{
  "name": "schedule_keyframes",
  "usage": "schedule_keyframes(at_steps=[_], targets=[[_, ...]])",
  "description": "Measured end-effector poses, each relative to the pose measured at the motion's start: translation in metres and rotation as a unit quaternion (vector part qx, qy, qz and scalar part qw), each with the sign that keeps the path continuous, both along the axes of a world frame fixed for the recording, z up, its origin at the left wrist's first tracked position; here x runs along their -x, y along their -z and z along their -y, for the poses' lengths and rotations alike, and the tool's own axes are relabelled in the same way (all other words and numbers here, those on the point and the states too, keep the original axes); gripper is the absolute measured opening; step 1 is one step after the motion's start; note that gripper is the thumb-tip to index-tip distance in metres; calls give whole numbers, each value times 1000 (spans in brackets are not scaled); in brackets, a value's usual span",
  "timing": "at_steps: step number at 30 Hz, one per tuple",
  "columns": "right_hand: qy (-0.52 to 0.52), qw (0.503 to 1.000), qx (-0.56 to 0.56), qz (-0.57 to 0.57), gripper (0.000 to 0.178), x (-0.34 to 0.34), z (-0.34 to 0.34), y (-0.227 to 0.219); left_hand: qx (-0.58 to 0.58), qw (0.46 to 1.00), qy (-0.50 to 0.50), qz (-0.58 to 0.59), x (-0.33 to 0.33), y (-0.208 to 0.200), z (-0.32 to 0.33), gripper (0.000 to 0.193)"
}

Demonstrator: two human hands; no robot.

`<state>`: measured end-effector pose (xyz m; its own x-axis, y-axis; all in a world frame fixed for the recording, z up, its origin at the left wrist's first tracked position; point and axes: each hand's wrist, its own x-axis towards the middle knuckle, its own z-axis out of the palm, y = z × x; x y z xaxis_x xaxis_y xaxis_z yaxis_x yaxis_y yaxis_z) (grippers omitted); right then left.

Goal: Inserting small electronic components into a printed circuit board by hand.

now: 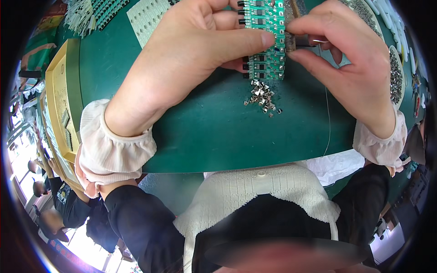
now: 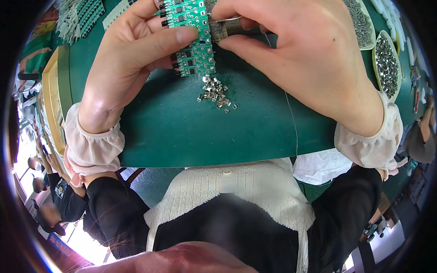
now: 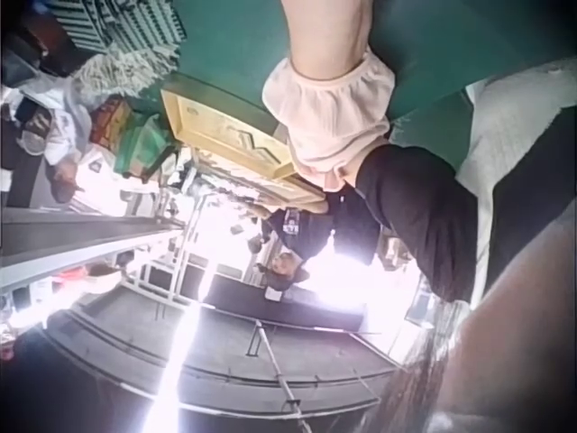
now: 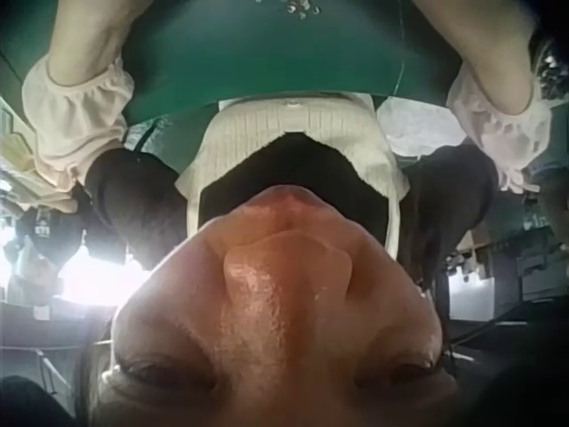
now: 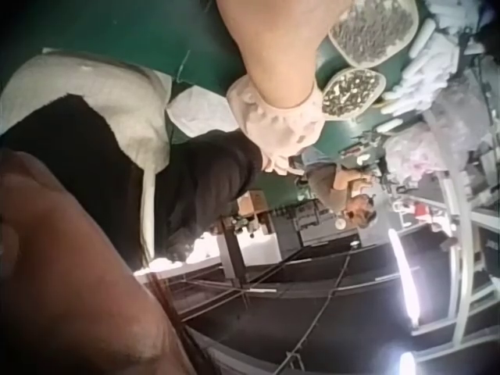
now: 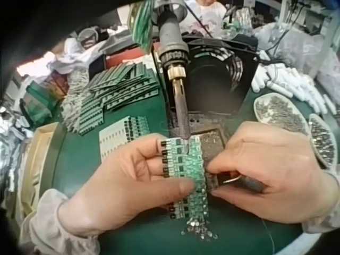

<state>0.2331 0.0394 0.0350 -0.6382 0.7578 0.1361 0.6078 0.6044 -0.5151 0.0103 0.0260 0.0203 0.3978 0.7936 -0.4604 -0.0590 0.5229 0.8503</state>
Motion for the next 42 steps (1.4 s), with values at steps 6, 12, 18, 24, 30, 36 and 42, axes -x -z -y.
schedule_keyframes(at_steps=[6,12,18,24,30,36,42], targets=[[24,998,62,-23,25,6,0,-6,-9,999,-13,35,1,1,2,39],[117,960,241,-79,19,9,-1,-11,-44,996,-61,54,3,4,1,35],[141,905,356,-189,13,8,-4,4,-69,990,-92,83,11,15,-1,35],[43,961,184,-202,11,7,-6,14,-77,991,-96,60,10,9,-2,33],[33,980,87,-177,12,9,-2,19,-93,988,-106,71,9,4,0,35],[30,972,120,-202,12,10,-2,22,-110,985,-109,71,12,8,0,36],[11,979,79,-185,12,11,-7,22,-114,984,-126,62,8,3,1,37]])
